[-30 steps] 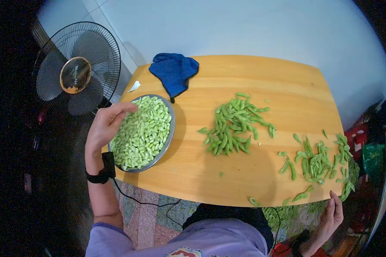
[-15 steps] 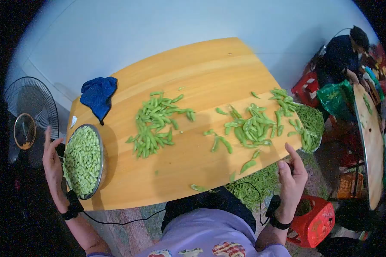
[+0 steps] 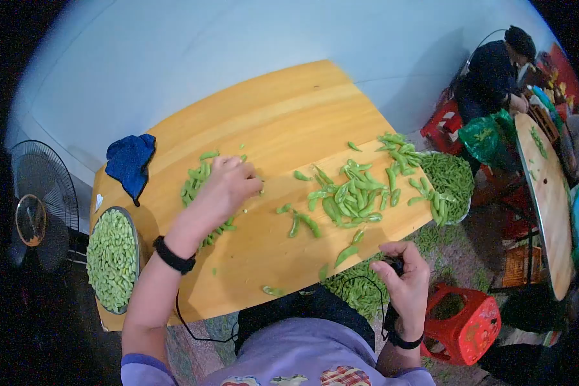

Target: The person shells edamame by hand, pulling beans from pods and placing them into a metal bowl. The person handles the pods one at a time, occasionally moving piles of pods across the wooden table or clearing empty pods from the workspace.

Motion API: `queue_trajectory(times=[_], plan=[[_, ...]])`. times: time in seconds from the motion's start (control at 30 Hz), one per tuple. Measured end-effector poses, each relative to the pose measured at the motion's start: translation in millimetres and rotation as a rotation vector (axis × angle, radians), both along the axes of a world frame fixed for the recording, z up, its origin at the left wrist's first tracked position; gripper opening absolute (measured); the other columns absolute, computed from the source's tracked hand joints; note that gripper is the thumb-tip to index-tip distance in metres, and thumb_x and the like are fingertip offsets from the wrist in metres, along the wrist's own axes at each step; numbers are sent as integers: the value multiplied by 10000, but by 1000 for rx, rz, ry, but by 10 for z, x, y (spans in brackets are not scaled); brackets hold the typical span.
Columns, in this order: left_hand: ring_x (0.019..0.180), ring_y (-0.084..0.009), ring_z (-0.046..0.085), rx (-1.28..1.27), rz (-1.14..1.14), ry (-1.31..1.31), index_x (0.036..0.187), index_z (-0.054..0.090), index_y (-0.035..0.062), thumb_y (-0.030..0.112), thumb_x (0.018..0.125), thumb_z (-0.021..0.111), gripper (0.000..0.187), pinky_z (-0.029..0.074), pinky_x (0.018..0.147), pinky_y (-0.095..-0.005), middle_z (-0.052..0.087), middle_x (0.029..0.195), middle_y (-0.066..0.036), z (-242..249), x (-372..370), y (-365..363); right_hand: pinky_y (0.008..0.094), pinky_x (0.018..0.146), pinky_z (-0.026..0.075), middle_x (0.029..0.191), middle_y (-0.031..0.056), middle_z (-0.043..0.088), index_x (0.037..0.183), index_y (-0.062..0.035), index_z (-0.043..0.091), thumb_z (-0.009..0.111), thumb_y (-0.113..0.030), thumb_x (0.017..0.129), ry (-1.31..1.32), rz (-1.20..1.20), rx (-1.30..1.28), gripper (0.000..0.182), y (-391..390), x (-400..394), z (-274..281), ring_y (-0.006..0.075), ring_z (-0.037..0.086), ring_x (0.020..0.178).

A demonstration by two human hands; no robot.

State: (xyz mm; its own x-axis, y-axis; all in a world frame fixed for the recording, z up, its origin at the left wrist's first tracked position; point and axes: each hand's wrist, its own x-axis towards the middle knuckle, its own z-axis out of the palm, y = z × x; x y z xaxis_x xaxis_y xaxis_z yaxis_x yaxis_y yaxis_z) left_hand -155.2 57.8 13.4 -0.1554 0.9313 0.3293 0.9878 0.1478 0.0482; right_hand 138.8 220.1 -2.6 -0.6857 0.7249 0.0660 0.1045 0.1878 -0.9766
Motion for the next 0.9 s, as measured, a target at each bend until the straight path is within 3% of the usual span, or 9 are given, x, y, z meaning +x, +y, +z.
queue_trajectory(times=[0.03,0.23,0.33,0.53,0.6,0.67,0.73,0.8,0.9], plan=[[828,-234,488,-1,-6,1,716,563,69,79,664,599,64,350,832,-405,502,750,-70,-53,-39,63,200,672,412,794,11,570,890,27,541,677,-24,704,20,-19,-45,236,-34,-6,28,77,509,735],[808,-282,494,-142,99,-106,702,540,44,59,679,595,62,419,704,-369,515,762,-98,-372,-217,263,200,623,410,747,13,568,858,21,534,665,-8,719,-65,31,-21,193,-12,-4,-3,64,492,674],[799,-301,497,-145,-50,-89,704,533,30,40,674,587,63,433,662,-377,512,748,-114,-369,-248,283,213,589,417,719,34,579,869,17,537,669,-21,727,-80,79,12,198,-57,-115,0,72,502,637],[696,-239,555,-130,151,-437,756,562,10,40,662,643,127,453,635,-333,574,741,-110,-345,-196,233,263,570,441,713,97,581,885,6,538,678,-69,743,-132,301,210,214,-166,-398,114,161,554,612],[615,-162,558,-246,392,-783,757,575,7,41,667,670,135,454,578,-290,593,710,-70,-221,-160,201,284,565,440,725,115,573,890,2,540,671,-90,755,-126,316,198,209,-198,-490,50,201,550,612],[592,-132,545,-140,373,-879,758,575,20,42,687,661,114,439,541,-260,583,693,-45,-227,-133,154,300,558,434,719,122,560,897,3,539,658,-96,767,-139,392,87,202,-212,-590,3,216,540,610],[569,-102,533,-27,354,-971,759,575,32,43,708,653,94,424,505,-229,573,676,-20,-140,-58,126,277,544,422,695,85,542,887,0,541,644,-106,785,-103,416,96,179,-234,-698,-13,173,526,604],[566,-75,514,88,383,-1753,777,571,66,65,758,636,68,393,475,-184,560,668,2,50,84,85,238,550,410,720,52,543,908,-3,559,638,-111,798,-61,450,-140,173,-272,-787,44,102,506,635],[583,-54,480,174,317,-1942,791,560,71,103,791,634,80,353,475,-155,551,688,3,67,313,14,214,553,401,735,32,544,943,-6,574,630,-111,809,9,481,-445,179,-303,-904,64,52,477,659]])
